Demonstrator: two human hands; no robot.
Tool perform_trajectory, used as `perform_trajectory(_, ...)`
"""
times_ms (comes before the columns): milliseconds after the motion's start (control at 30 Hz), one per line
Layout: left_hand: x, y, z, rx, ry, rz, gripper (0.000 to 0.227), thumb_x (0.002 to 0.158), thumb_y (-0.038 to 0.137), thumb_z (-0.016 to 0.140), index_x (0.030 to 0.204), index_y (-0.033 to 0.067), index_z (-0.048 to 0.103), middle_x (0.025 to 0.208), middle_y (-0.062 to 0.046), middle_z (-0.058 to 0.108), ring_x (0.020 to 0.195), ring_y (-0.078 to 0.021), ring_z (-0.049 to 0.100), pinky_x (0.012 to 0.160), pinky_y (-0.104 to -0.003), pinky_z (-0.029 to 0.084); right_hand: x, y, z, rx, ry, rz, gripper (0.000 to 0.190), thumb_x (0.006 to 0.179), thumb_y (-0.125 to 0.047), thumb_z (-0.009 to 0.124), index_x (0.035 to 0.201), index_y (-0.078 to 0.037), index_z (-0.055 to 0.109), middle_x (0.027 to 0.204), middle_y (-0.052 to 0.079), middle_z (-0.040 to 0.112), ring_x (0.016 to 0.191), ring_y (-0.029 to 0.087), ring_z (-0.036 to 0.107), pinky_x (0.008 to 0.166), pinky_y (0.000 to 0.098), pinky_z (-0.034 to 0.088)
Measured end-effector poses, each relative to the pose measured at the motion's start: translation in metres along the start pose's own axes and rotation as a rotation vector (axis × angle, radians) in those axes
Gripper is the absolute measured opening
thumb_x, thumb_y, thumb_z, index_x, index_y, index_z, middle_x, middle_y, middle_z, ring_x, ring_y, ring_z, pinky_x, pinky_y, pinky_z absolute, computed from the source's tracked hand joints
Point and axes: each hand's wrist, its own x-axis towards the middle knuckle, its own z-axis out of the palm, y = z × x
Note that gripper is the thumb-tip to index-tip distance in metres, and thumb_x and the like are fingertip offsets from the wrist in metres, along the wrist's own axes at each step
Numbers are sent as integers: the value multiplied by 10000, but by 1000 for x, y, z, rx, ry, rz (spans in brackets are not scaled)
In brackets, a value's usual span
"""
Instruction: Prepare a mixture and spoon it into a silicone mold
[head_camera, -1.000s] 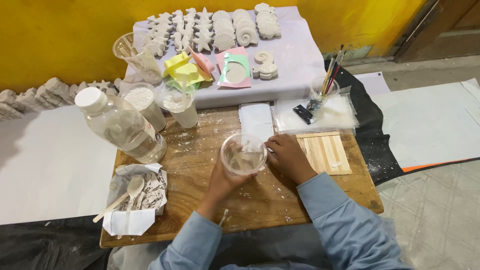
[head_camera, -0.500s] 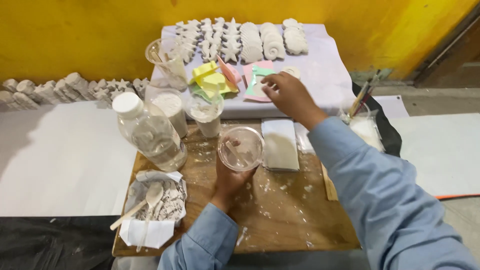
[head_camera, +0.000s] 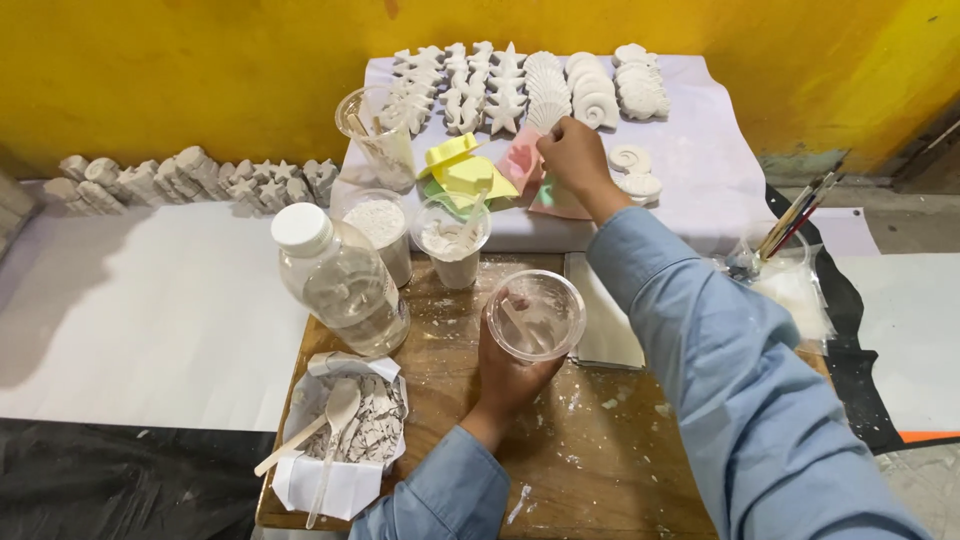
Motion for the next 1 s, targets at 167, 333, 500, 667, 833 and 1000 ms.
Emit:
perform_trajectory(167,2,-1,0,-38,1,-50,928,624,193,955,1404,-34,505,1174,-200,618,1064,-367,696,912,-443,597,-32,-12,2,-279,155,-400,287,911,-320,679,1095,-110,612,941,167,677,875,381,725,737,483,588)
perform_trajectory(333,-1,-6,0,-42,-1,-100,963,618,232,975,1411,-30,497,1188,-199,620,1073,-357,700,912,-430,592,-62,-55,-3,-495,115,-680,496,871,-329,711,1325,-222,542,1238,162,576,945,423,718,733,532,603)
perform_trajectory(500,-11,-25,3,-198,-17,-152,1046,624,329,997,1444,-32,458,1234,-208,613,1123,-348,679,954,-437,573,-58,-45,32,-488,229,-979,699,649,-352,876,1295,-258,629,1425,211,447,1261,450,554,798,512,558)
perform_trajectory(667,-3,-9,0,-145,-25,-161,994,611,189,959,1452,-8,465,1225,-196,621,1115,-359,687,943,-451,579,-42,-38,58,-667,203,-880,603,672,-344,842,1243,-305,651,1391,122,511,1261,356,577,978,596,470)
perform_trajectory(833,-4,-6,-1,-115,-21,-153,970,616,136,939,1446,-7,457,1218,-205,619,1120,-374,687,941,-455,576,-45,-40,48,-738,317,-976,340,750,-293,680,1065,-167,693,1060,87,716,1185,253,654,1089,672,292)
perform_trajectory(1000,-6,-12,3,-155,2,-161,985,604,161,961,1444,-8,475,1210,-191,621,1105,-338,696,944,-434,576,-40,-51,17,-566,228,-784,364,864,-347,673,1188,-183,653,995,62,727,1049,227,721,1059,574,374)
